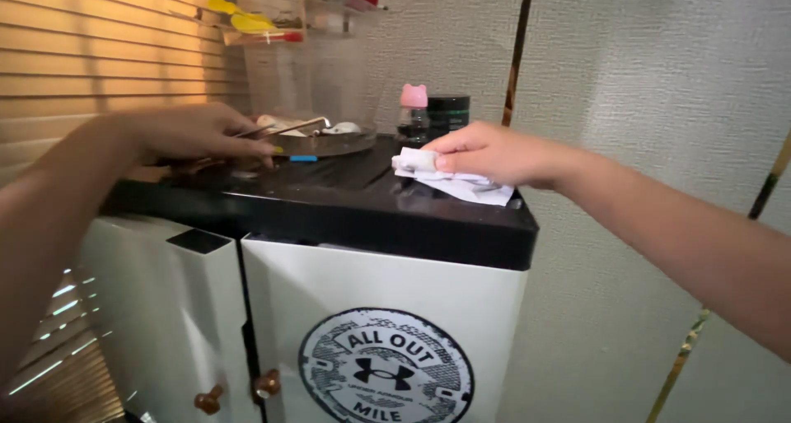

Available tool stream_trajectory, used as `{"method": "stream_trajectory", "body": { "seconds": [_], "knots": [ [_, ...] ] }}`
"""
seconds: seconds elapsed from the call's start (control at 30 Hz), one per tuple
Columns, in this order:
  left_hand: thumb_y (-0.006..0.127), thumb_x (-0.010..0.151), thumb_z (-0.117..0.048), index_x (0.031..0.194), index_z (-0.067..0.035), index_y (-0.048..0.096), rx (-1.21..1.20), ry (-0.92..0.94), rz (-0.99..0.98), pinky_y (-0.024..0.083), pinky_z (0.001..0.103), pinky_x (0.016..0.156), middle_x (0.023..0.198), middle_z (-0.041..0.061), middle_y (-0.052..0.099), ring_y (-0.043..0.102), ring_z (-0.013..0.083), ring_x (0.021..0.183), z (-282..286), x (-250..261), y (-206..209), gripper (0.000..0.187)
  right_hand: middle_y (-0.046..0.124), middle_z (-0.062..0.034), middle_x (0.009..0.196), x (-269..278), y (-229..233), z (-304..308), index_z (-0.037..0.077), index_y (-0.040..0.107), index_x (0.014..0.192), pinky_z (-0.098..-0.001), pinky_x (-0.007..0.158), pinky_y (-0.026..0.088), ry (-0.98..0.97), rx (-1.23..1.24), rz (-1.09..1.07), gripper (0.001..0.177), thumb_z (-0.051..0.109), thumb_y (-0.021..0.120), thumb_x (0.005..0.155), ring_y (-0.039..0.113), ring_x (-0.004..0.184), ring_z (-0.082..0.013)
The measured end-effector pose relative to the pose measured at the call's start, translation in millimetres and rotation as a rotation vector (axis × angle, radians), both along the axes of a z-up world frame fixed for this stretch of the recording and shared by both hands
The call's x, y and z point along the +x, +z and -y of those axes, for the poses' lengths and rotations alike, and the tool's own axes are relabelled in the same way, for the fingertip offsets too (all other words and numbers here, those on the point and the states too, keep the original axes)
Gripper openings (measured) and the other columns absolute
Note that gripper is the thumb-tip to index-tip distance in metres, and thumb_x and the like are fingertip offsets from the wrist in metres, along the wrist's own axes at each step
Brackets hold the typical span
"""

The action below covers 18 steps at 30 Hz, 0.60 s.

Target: The recorder organizes items on top of a storage cabinet and wipes the surface with a tissue.

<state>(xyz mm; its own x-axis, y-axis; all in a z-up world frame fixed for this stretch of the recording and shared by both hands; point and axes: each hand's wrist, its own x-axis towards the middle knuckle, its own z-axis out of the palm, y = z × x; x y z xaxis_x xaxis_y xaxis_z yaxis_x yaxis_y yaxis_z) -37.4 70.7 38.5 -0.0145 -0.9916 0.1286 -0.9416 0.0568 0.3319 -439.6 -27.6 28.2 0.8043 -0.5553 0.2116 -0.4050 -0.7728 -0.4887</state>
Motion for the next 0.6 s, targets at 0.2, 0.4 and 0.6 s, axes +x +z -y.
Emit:
{"method": "stream_trajectory", "body": {
  "seconds": [0.2,0.4,0.6],
  "knots": [
    [0.081,0.079,-0.042,0.108,-0.016,0.08,0.056,-0.019,-0.064,0.043,0.034,0.053,0.079,0.001,0.066,0.054,0.0133,0.065,-13,-5,5,0.039,0.072,0.0044,0.101,-9,-14,3,0.017,0.066,0.138,-0.0255,0.073,0.05,0.063,-0.037,0.066,0.042,0.029,0.058,0.099,0.059,0.085,-0.0055],
    [0.082,0.077,-0.042,0.11,-0.014,0.08,0.019,-0.039,-0.06,0.049,0.034,0.078,0.096,0.002,0.075,0.063,0.0116,0.089,-20,-17,8,0.043,0.072,0.0009,0.094,-13,-12,-2,0.018,0.067,0.139,-0.0283,0.071,0.051,0.039,-0.146,-0.013,0.042,0.031,0.055,0.1,0.061,0.081,-0.0091],
    [0.084,0.076,-0.047,0.107,-0.012,0.074,0.07,0.021,0.035,0.045,0.033,0.096,0.103,0.005,0.074,0.066,0.0143,0.102,6,11,4,0.047,0.077,0.0007,0.113,-21,-13,0,0.017,0.067,0.136,-0.0287,0.087,0.053,0.091,-0.163,0.01,0.04,0.03,0.055,0.099,0.067,0.099,-0.0098]
  ]
}}
